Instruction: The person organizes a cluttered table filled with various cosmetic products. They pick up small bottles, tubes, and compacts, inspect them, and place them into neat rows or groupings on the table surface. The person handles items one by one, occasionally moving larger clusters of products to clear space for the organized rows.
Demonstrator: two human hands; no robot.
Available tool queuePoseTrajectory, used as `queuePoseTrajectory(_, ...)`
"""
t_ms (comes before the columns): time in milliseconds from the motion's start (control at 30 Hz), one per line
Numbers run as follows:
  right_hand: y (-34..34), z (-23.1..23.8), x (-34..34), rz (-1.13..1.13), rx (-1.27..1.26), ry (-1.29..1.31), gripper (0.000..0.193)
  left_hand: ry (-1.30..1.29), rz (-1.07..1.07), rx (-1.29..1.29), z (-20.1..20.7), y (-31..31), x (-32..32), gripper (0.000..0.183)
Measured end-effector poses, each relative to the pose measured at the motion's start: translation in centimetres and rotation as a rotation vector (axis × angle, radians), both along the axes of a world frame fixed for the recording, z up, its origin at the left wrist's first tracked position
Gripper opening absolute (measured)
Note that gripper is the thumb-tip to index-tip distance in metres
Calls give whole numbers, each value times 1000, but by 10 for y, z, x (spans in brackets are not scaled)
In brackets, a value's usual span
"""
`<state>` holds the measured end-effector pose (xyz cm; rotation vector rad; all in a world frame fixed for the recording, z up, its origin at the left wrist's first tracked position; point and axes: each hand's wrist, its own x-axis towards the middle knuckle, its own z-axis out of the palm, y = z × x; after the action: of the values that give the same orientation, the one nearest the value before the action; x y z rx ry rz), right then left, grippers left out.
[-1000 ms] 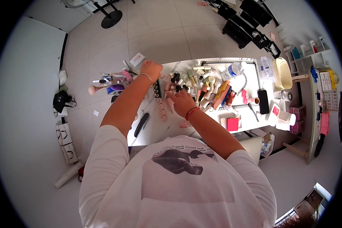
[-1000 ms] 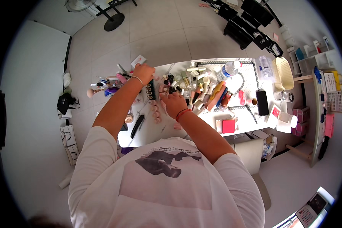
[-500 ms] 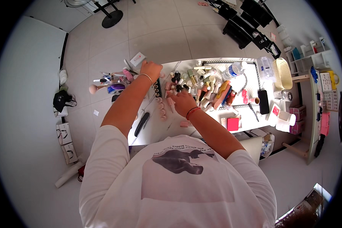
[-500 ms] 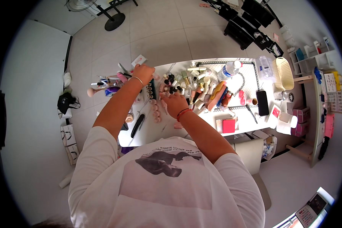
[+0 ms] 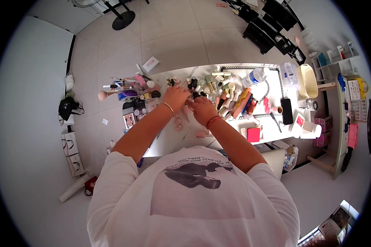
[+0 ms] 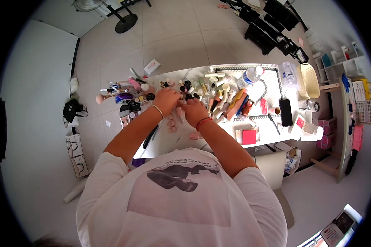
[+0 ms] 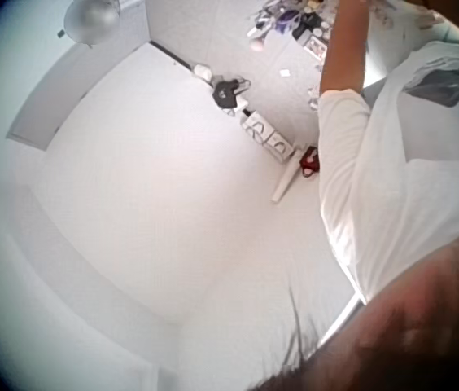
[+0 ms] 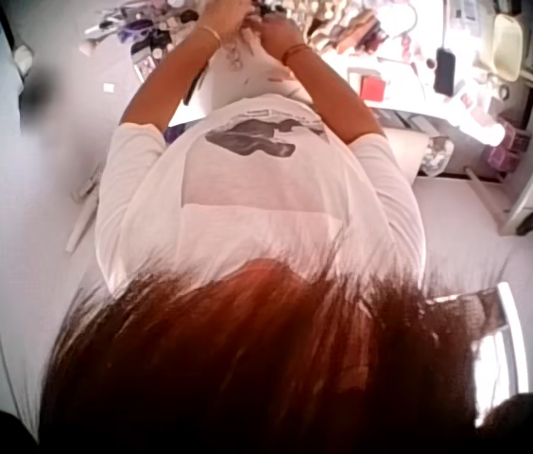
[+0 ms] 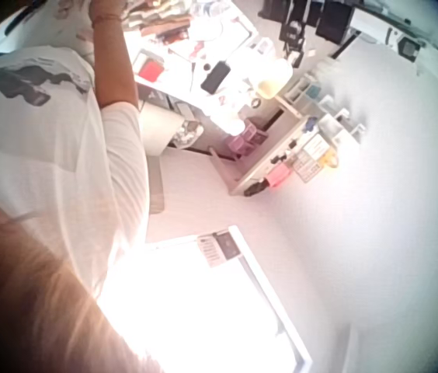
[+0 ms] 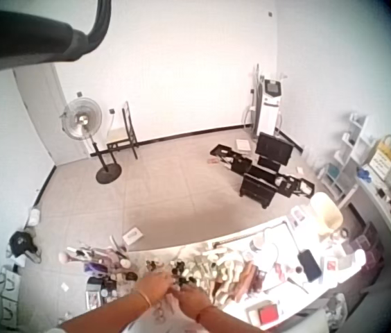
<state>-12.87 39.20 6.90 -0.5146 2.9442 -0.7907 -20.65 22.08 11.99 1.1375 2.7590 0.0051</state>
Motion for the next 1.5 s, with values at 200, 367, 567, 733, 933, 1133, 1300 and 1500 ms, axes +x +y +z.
queuePoseTrajectory(200, 11, -3, -1, 50, -163, -32, 35, 17, 32, 82, -9, 3, 26, 26)
queuePoseTrajectory(367, 23, 3, -9, 78, -319, -105, 23, 43, 106, 197, -29, 8, 33, 22)
queuePoseTrajectory(567, 32, 28, -14, -194, -402, -134, 15, 79, 95, 139, -25, 9, 34, 9)
queuePoseTrajectory(733, 44, 34, -18, -230, -401, -162, 15, -10, 163, 418, 23, -7, 37, 15)
queuePoseTrajectory(933, 21, 37, -23, -4, -196, -62, 13, -35, 355, 716, 92, -71, 61, 17)
queuePoseTrajectory(1133, -22, -1, -40, 323, 210, 364, 10, 45, 614, 714, 108, -124, 101, 20)
queuePoseTrajectory(1300, -43, -17, -56, 498, 446, 340, 12, 29, 703, 773, 93, -144, 132, 21)
queuePoseTrajectory(1500, -47, -22, -70, 564, 442, 364, 12, 80, 769, 845, 73, -154, 159, 24)
